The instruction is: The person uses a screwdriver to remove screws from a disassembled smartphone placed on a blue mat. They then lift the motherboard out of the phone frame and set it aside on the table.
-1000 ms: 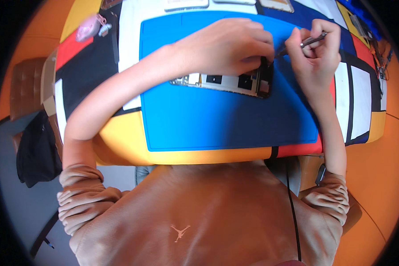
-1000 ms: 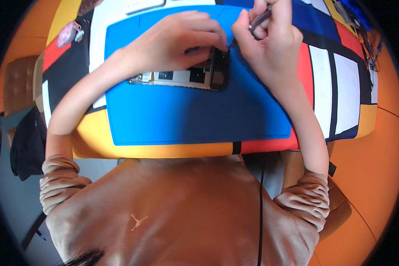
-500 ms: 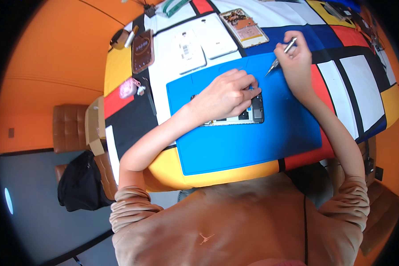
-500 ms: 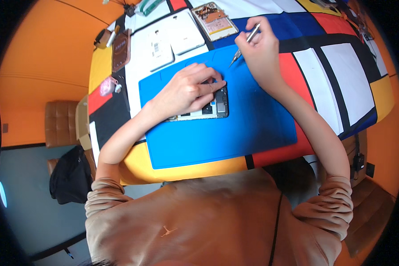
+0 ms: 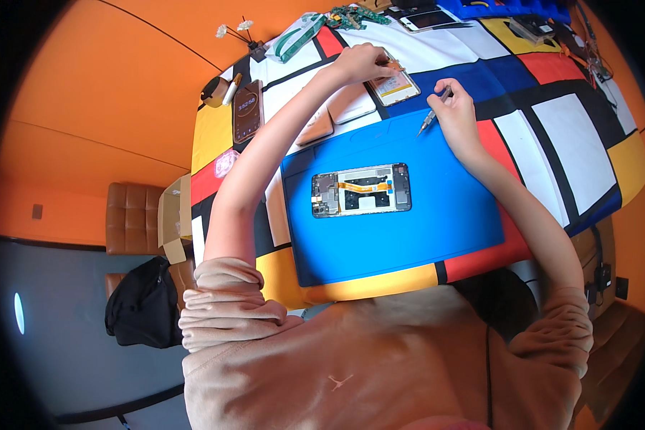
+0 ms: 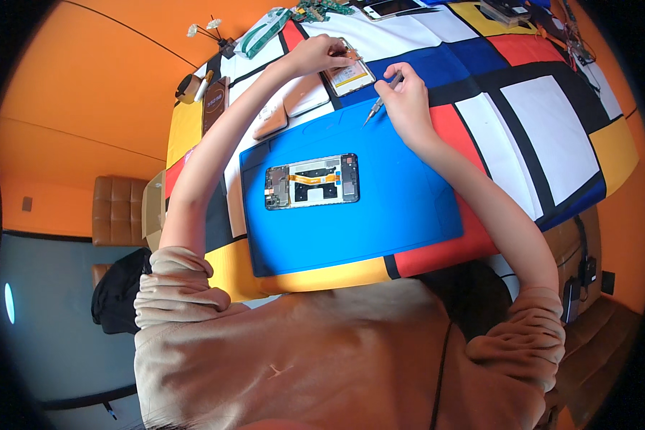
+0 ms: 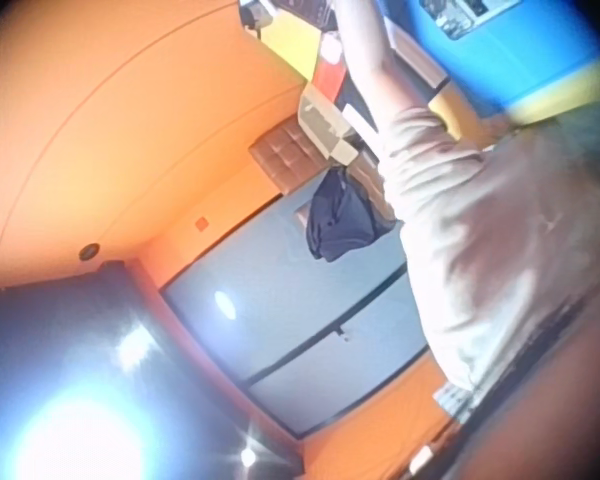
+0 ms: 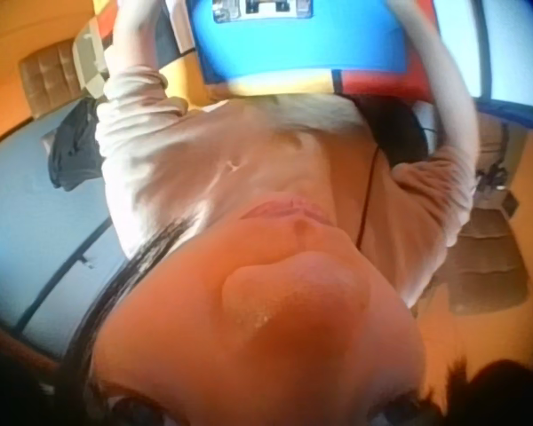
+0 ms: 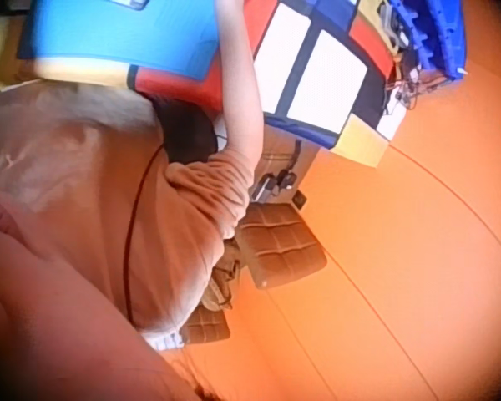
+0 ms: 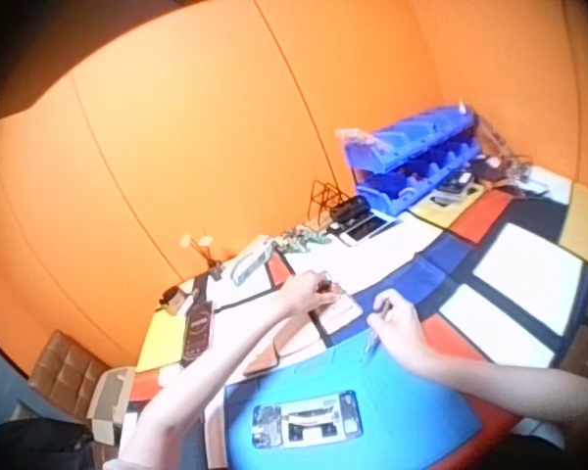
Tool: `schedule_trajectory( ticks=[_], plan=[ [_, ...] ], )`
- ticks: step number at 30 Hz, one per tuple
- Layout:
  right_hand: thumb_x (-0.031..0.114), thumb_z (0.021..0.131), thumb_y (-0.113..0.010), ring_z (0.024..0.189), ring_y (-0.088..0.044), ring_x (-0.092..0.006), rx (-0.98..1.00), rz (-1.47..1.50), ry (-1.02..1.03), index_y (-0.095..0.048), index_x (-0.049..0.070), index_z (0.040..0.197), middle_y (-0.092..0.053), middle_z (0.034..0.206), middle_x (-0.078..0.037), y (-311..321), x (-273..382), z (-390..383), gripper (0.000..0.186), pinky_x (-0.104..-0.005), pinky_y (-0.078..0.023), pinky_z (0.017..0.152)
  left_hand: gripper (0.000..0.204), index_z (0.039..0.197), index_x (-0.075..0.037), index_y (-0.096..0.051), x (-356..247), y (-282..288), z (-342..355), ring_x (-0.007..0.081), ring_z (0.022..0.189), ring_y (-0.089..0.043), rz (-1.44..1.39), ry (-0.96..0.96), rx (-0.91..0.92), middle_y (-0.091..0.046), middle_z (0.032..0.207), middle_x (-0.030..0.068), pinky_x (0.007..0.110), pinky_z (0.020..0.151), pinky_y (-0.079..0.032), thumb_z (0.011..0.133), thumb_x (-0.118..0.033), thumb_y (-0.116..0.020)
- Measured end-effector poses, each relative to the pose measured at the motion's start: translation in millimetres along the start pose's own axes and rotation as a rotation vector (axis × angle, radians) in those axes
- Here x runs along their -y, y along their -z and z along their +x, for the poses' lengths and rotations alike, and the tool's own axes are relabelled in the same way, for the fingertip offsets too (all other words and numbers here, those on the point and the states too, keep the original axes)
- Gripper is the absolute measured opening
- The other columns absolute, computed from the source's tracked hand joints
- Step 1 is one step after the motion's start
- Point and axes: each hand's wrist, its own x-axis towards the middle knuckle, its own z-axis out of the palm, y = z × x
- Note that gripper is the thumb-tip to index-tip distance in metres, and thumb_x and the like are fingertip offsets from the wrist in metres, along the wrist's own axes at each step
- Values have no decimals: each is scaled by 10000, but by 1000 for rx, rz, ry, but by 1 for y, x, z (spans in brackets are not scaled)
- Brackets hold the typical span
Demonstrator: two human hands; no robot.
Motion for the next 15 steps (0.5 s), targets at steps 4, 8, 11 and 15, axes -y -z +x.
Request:
schedule_trajectory(
  ticks=[4,8,11,15],
  plan=[
    [100,835,-718,637,-485,-65,8,-47,90,-605,10,957,-552,722,3,1,-5,2,189,-271,-399,555,661,1063,-13,-783,11,-4,21,287,885,-747,-21,61,11,-772,998,187,392,801,-581,798,-618,-802],
    [117,854,-717,647,-499,-62,36,2,25,-632,18,978,-573,737,5,3,-10,4,180,-263,-405,561,399,985,-35,-766,18,-3,18,263,885,-721,-69,-5,-127,-749,946,131,365,794,-554,806,-391,-790],
    [138,863,-716,652,-494,-60,49,-47,22,-639,19,992,-568,735,9,5,-11,5,192,-265,-401,579,335,960,20,-727,13,6,-4,303,793,-723,-187,-69,-246,-736,848,182,402,749,-563,823,-279,-788],
    [156,871,-714,651,-481,-59,71,-29,-8,-648,20,1013,-553,734,17,7,-11,5,207,-263,-391,586,229,974,-8,-733,-6,27,-65,203,915,-712,-620,119,-218,-759,963,131,342,812,-548,927,-231,-725]
  ],
)
